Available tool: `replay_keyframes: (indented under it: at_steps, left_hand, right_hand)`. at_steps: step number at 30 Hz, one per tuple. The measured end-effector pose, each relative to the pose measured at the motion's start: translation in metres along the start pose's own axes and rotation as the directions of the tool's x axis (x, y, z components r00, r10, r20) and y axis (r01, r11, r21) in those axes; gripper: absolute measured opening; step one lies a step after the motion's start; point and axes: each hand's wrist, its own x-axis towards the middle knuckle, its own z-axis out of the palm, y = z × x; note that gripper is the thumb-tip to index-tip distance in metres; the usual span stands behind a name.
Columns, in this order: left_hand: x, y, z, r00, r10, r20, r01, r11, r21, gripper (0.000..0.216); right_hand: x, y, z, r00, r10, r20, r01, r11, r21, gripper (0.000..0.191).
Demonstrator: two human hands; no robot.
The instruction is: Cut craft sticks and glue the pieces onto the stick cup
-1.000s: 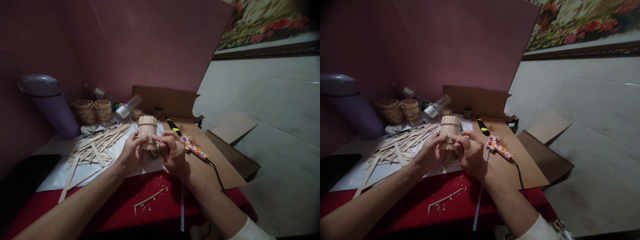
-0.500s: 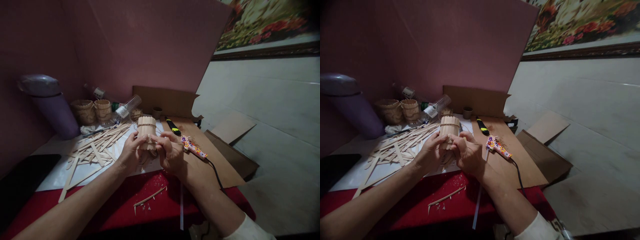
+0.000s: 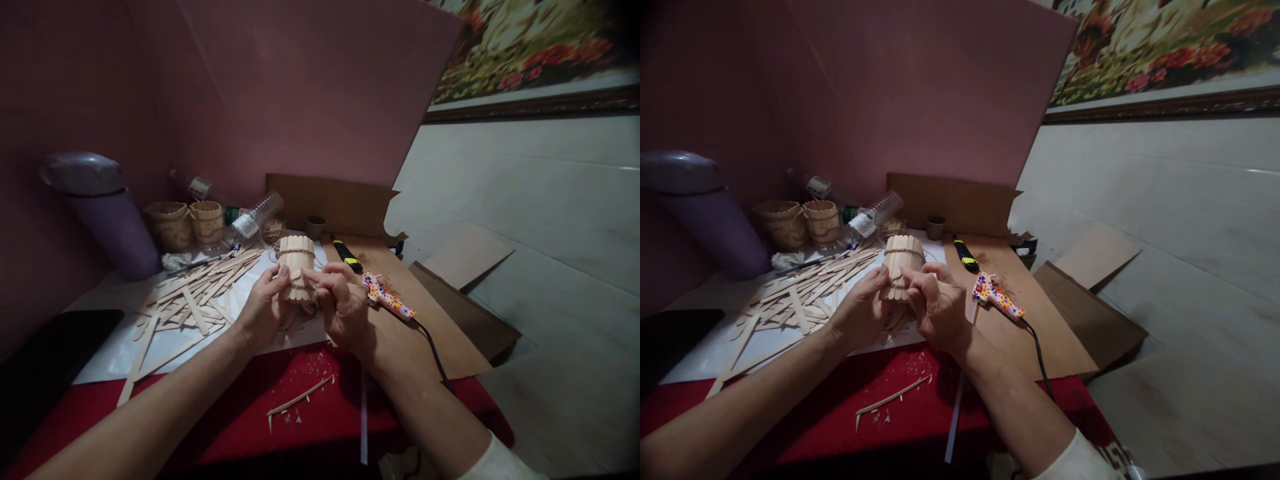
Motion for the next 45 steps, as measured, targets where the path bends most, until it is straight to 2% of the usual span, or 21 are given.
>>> replay_keyframes:
  at_steps: [5,7,10,13,16,19,23,27,31,36,40,45]
  left_hand:
    - [0.0,0.001,-0.001,1.0,0.01,-0.023,-0.01,1.0,0.022,0.032]
    - [0.002,0.002,-0.002,1.0,0.018,-0.01,-0.018,1.0,0.02,0.032]
    - [0.005,0.003,-0.004,0.999,0.036,0.004,-0.036,0.999,0.012,0.03]
    - [0.01,0.007,-0.008,0.998,0.057,-0.01,-0.057,0.998,0.003,0.026]
    - [0.015,0.01,-0.012,0.999,0.033,-0.03,-0.034,0.998,-0.044,0.021]
    - [0.018,0.014,-0.016,0.999,-0.028,-0.039,0.025,0.997,-0.074,0.023]
    - [0.019,0.017,-0.02,1.0,-0.02,-0.007,0.019,0.998,-0.067,0.024]
    - [0.023,0.02,-0.025,0.999,0.04,-0.011,-0.04,0.999,-0.022,0.028]
    - [0.027,0.021,-0.031,0.994,0.099,-0.042,-0.097,0.994,0.044,0.03]
    - [0.023,0.021,-0.03,0.981,0.191,-0.034,-0.183,0.969,0.167,0.039]
    - [0.023,0.022,-0.031,0.958,0.284,-0.052,-0.266,0.939,0.216,0.047]
    - [0.027,0.022,-0.033,0.941,0.336,-0.047,-0.319,0.924,0.208,0.058]
  right_hand:
    - [0.001,0.0,0.002,0.995,-0.077,0.067,0.078,0.997,-0.006,0.03]
    - [0.0,0.0,0.003,0.999,-0.027,0.038,0.026,0.999,0.034,0.027]
    - [-0.001,0.001,0.003,0.986,0.145,-0.088,-0.134,0.984,0.121,0.025]
    - [-0.001,0.002,0.0,0.915,0.357,-0.189,-0.317,0.925,0.21,0.029]
    - [0.0,0.006,-0.004,0.826,0.519,-0.221,-0.47,0.85,0.236,0.037]
    - [0.002,0.014,-0.004,0.778,0.584,-0.231,-0.54,0.81,0.23,0.043]
    - [0.003,0.028,0.0,0.738,0.655,-0.161,-0.6,0.746,0.289,0.034]
    - [0.001,0.035,0.006,0.75,0.659,-0.055,-0.638,0.743,0.202,0.023]
    - [-0.004,0.039,0.011,0.757,0.654,0.015,-0.649,0.748,0.139,0.027]
    - [-0.007,0.045,0.016,0.728,0.684,-0.045,-0.663,0.72,0.204,0.036]
    - [-0.006,0.047,0.015,0.714,0.698,-0.047,-0.672,0.703,0.231,0.048]
    - [-0.006,0.047,0.014,0.756,0.651,-0.068,-0.633,0.754,0.173,0.05]
